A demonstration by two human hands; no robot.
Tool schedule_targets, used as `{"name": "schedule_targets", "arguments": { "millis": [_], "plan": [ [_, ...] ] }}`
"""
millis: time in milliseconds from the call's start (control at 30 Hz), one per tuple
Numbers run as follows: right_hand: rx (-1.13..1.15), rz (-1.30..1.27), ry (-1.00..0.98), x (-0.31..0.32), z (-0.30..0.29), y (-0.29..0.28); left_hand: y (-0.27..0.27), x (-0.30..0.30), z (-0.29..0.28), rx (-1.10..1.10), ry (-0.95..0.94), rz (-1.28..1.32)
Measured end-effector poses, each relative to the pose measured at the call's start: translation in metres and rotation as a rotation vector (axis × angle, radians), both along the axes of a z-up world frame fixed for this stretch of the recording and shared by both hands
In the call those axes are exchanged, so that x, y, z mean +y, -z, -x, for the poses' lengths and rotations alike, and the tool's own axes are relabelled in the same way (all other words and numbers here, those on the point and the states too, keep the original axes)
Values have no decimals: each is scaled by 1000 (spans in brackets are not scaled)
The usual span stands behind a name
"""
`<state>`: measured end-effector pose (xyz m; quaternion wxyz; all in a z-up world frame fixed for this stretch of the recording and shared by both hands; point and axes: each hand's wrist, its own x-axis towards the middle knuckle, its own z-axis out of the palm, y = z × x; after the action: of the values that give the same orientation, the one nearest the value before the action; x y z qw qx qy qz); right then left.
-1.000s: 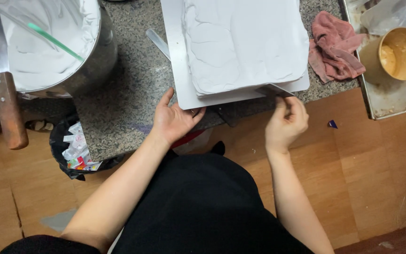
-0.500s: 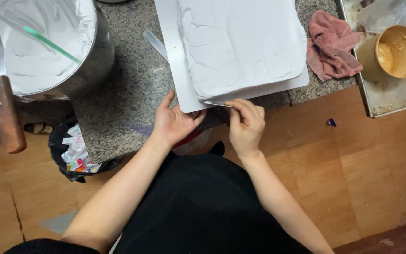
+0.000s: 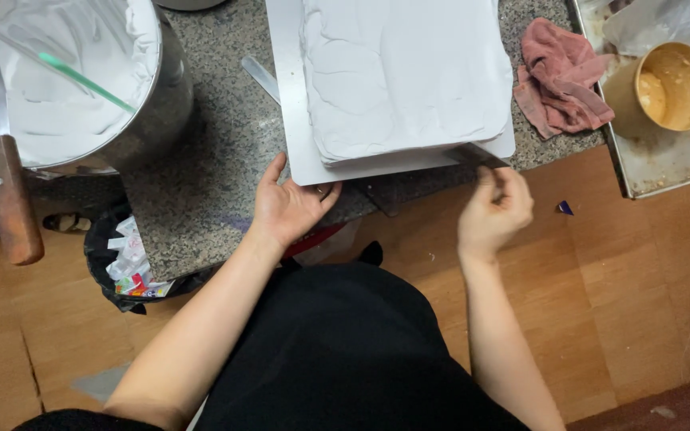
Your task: The person applies and smooths white frosting on a rectangular cake using a spatula and a plastic card.
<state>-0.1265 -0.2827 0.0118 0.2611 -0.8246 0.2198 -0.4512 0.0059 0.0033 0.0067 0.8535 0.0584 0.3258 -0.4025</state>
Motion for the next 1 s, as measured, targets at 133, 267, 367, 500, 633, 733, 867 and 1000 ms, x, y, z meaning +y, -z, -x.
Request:
{"name": "schedule_targets", "arguments": {
  "millis": [133, 267, 367, 500, 633, 733, 867, 1000],
  "plan": [
    [12, 17, 51, -35, 30, -15, 2, -2, 2, -14, 15, -5],
    [20, -32, -71, 1, 26, -21, 6, -5, 2, -2, 11, -5],
    [52, -108, -217, 57, 10, -34, 10, -4, 3, -4, 4, 5],
    [91, -166, -360, 109, -13, -47, 8, -3, 4, -9, 9, 8],
    [95, -154, -379, 123, -28, -46, 11, -3, 4, -5, 1, 19],
    [66, -137, -352, 126, -34, -44, 11, -3, 4, -10, -7, 16],
    [46, -98, -274, 116, -34, -35, 11, -2, 3, -10, -3, 18],
    [11, -10, -145, 58, -27, 22, -3, -1, 3, -22, -12, 17]
  ]
}}
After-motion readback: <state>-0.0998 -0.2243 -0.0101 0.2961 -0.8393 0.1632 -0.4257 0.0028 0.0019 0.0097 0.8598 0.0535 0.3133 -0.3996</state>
